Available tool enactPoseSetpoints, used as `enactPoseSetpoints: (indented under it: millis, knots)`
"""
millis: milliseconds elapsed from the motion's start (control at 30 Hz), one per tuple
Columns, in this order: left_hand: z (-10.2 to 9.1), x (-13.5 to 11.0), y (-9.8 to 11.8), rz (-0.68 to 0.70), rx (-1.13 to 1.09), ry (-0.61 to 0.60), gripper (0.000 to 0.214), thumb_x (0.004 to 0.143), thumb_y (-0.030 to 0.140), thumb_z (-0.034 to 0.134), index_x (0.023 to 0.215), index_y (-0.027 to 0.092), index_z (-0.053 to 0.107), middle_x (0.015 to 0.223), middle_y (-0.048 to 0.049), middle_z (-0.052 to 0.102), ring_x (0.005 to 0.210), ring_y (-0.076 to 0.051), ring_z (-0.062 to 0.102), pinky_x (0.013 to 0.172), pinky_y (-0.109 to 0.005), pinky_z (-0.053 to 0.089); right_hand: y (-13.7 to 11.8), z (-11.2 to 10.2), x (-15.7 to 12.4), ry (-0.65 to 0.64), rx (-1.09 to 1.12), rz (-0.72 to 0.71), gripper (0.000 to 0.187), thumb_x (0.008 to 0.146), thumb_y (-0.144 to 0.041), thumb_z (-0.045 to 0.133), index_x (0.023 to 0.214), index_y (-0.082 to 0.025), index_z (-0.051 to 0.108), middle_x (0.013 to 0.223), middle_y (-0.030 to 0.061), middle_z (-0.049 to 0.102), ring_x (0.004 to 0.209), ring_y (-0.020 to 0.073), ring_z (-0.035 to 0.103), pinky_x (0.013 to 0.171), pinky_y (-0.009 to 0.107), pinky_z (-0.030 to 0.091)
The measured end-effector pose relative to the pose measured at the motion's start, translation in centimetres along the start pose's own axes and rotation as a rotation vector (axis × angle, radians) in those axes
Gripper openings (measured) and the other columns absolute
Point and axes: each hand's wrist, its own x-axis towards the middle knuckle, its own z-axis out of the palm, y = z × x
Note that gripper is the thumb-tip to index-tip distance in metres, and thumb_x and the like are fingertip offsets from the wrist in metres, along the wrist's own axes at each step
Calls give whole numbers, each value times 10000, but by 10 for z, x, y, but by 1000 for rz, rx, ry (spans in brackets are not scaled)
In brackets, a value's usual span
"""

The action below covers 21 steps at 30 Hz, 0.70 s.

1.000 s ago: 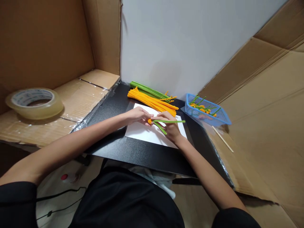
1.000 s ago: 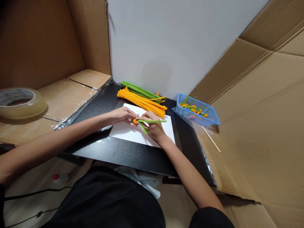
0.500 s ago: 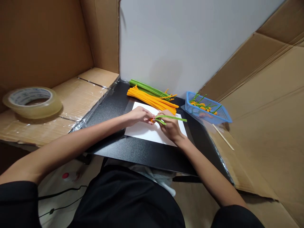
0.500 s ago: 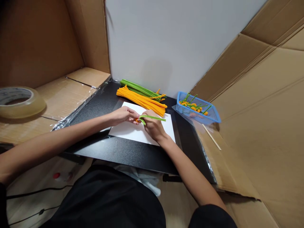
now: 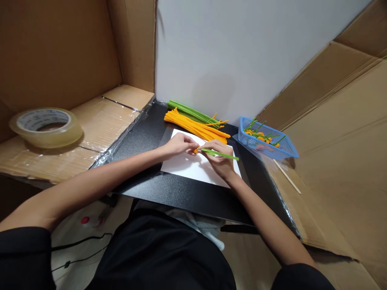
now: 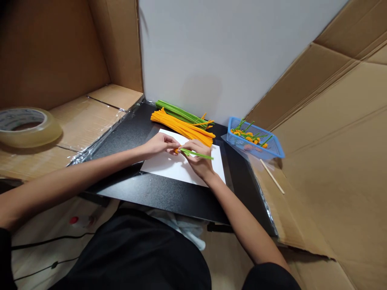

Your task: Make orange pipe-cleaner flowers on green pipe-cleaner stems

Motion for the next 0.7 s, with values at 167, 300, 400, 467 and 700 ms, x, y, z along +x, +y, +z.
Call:
enactPoseSetpoints:
  millis: [167, 300, 400, 467, 700]
  knots:
    - [-2, -1, -5, 218, 199, -45, 151, 846, 214, 718, 848, 68, 758, 735, -106, 759, 630, -137, 704, 640, -234, 560, -4, -3, 3, -16, 74, 24, 192, 876, -382, 725, 771, -226, 769, 740, 32, 727, 696, 178, 657, 680, 329, 515]
    - [-4, -5, -4, 378, 439, -13, 169, 881, 230, 648, 886, 107, 764, 777, -81, 766, 667, -135, 698, 625, -212, 509, -6, -3, 4, -51, 133, 86, 189, 872, -396, 730, 818, -219, 769, 782, 39, 734, 718, 178, 655, 686, 332, 511]
    - [-4, -8, 1, 423, 515, -16, 184, 898, 239, 624, 890, 120, 764, 755, -61, 758, 653, -129, 680, 618, -208, 477, -6, -4, 4, -15, 155, 139, 232, 841, -441, 751, 775, -218, 753, 757, 36, 726, 694, 183, 649, 656, 334, 512]
    - [-2, -11, 5, 458, 576, -10, 176, 900, 224, 621, 889, 124, 765, 749, -56, 752, 650, -126, 665, 616, -209, 455, -6, -4, 4, 9, 159, 173, 271, 824, -462, 761, 717, -215, 725, 721, 27, 707, 663, 178, 641, 628, 326, 508]
    - [-1, -13, 9, 543, 746, 3, 155, 885, 163, 623, 893, 137, 776, 730, -51, 740, 637, -126, 627, 619, -222, 414, -10, 0, 3, 23, 113, 99, 290, 855, -444, 728, 681, -213, 705, 702, 35, 684, 644, 175, 624, 619, 327, 522]
